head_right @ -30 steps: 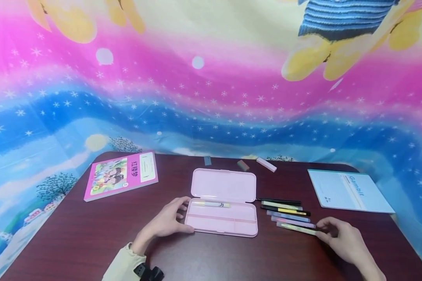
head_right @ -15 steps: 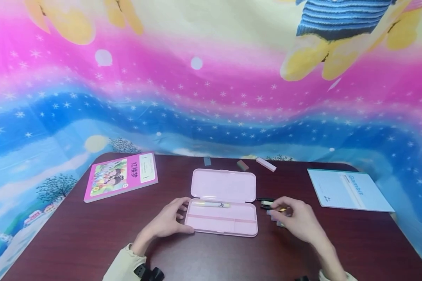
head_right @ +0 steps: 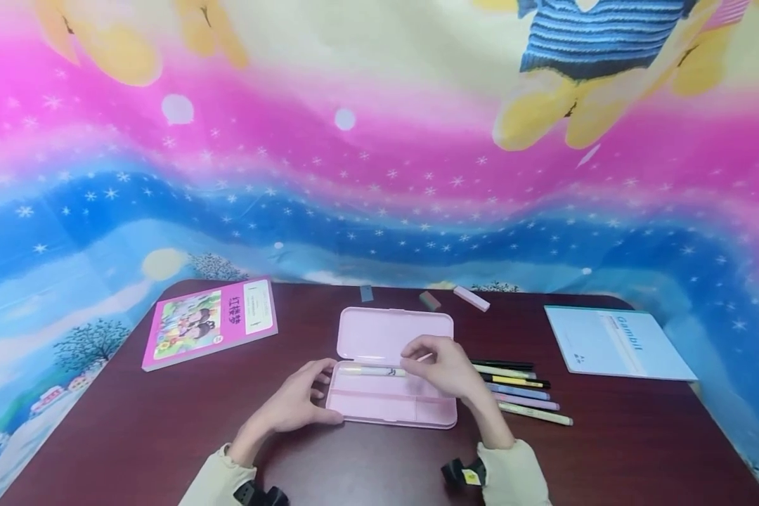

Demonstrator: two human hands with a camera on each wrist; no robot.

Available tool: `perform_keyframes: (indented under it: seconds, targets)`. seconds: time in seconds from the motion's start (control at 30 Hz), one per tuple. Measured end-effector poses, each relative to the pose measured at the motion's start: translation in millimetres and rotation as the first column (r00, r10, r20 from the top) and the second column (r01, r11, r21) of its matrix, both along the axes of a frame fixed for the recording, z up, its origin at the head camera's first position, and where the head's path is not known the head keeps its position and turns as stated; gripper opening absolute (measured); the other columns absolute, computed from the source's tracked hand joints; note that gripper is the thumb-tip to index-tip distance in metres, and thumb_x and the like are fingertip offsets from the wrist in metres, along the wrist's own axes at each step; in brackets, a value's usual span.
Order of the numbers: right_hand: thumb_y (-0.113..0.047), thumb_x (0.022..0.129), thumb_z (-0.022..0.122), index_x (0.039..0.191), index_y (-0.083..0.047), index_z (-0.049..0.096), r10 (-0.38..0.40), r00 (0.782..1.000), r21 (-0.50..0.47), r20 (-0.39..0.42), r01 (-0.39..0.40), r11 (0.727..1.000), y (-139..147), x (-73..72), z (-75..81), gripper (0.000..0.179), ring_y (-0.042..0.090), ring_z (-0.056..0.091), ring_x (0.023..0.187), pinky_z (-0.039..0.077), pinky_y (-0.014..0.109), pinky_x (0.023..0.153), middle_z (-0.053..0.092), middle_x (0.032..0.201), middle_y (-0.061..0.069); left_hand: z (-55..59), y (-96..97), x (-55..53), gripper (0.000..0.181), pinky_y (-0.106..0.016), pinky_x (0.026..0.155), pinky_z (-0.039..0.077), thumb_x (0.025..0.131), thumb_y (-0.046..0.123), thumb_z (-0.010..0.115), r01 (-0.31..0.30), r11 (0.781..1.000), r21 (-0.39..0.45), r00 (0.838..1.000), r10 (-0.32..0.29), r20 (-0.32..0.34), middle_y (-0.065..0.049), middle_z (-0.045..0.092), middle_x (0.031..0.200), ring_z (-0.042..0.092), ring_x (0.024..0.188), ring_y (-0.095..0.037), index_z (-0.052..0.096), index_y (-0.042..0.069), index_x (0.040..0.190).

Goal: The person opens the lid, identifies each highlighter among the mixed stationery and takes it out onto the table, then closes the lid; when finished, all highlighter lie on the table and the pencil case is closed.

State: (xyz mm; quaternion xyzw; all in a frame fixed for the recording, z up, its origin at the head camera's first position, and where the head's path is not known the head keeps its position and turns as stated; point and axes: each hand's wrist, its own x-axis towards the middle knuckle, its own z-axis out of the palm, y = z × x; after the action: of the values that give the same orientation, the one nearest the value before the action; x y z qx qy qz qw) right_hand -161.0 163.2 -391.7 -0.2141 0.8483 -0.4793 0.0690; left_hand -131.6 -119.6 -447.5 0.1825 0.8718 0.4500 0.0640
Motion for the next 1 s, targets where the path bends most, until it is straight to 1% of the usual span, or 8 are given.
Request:
perform_keyframes:
  seconds: [0.1,0.2,0.33,0.5,0.67,0.77,0.9,1.0]
  targets:
    - [-0.012,0.087,0.07,0.098,0.003,0.068,0.028,0.999,-0.034,0.025,-0.027,0.999,-17.3,-1.6,-1.5,0.019,0.021,0.062,0.084,0.051,0.029,0.074,0.067,0.09,0.006,0.1,0.8,-0.3,0.082,-0.029,0.076,0.05,0.063,0.021,0.089,0.001,1.0,0.008,1.0,-0.001,-0.001,-0.013,0.05,0.116,0.052,0.095,-0.02,0.048,-0.003,0.13]
    - [-0.012,0.088,0.069,0.098,0.004,0.067,0.089,0.993,-0.058,0.084,-0.084,0.995,-30.5,-0.8,-5.3,0.019,0.021,0.062,0.082,0.051,0.027,0.072,0.066,0.089,0.006,-0.6,1.1,0.4,0.082,-0.029,0.076,0.049,0.063,0.021,0.089,-0.001,1.0,0.013,1.0,0.001,0.0,-0.013,0.05,0.115,0.053,0.094,-0.02,0.048,-0.003,0.13]
    - [-0.013,0.088,0.069,0.099,0.001,0.067,0.123,0.985,-0.017,0.124,-0.122,0.992,-37.1,1.3,-12.4,0.018,0.019,0.061,0.082,0.05,0.028,0.075,0.065,0.088,0.004,-0.5,1.9,1.1,0.082,-0.028,0.076,0.049,0.064,0.022,0.089,-0.001,1.0,0.014,1.0,0.001,0.009,-0.012,0.051,0.115,0.053,0.094,-0.019,0.047,-0.003,0.13]
    - [-0.018,0.087,0.071,0.095,-0.004,0.069,0.074,0.996,0.085,0.054,-0.078,0.993,-38.4,2.4,-16.4,0.016,0.016,0.06,0.085,0.048,0.033,0.081,0.066,0.089,0.0,1.3,2.0,0.7,0.081,-0.028,0.076,0.049,0.064,0.022,0.089,-0.006,1.0,0.015,1.0,0.006,0.011,-0.012,0.05,0.114,0.052,0.094,-0.019,0.048,-0.002,0.129]
    - [-0.019,0.085,0.072,0.09,-0.009,0.07,0.024,1.0,0.202,-0.019,-0.02,0.979,-39.5,2.3,-17.7,0.011,0.012,0.06,0.08,0.048,0.032,0.075,0.066,0.084,-0.003,1.8,1.4,0.2,0.08,-0.028,0.076,0.049,0.064,0.02,0.089,0.001,1.0,0.014,1.0,-0.001,0.004,-0.012,0.051,0.113,0.052,0.095,-0.02,0.048,-0.002,0.128]
    - [-0.018,0.085,0.072,0.089,-0.009,0.07,0.009,0.998,0.242,-0.055,0.005,0.97,-39.9,2.8,-16.1,0.01,0.012,0.06,0.078,0.048,0.031,0.073,0.066,0.082,-0.003,1.7,0.9,0.1,0.079,-0.028,0.075,0.049,0.064,0.02,0.089,0.002,1.0,0.011,1.0,-0.002,0.001,-0.011,0.051,0.113,0.052,0.095,-0.019,0.049,-0.002,0.128]
    - [-0.017,0.083,0.072,0.089,-0.007,0.071,-0.009,0.997,0.28,-0.079,0.031,0.959,-39.6,4.4,-11.7,0.011,0.012,0.059,0.076,0.049,0.032,0.072,0.066,0.081,-0.002,2.0,0.4,-0.1,0.079,-0.027,0.075,0.049,0.063,0.02,0.089,0.004,1.0,0.01,1.0,-0.004,0.0,-0.011,0.051,0.111,0.052,0.093,-0.019,0.049,-0.002,0.128]
    - [-0.018,0.083,0.072,0.09,-0.006,0.072,-0.018,0.997,0.302,-0.069,0.038,0.952,-39.7,5.1,-9.5,0.013,0.013,0.06,0.077,0.049,0.032,0.071,0.068,0.082,0.0,2.5,-0.2,-0.5,0.079,-0.027,0.075,0.049,0.063,0.021,0.089,0.003,1.0,0.011,1.0,-0.003,0.002,-0.011,0.051,0.111,0.052,0.093,-0.019,0.049,-0.001,0.128]
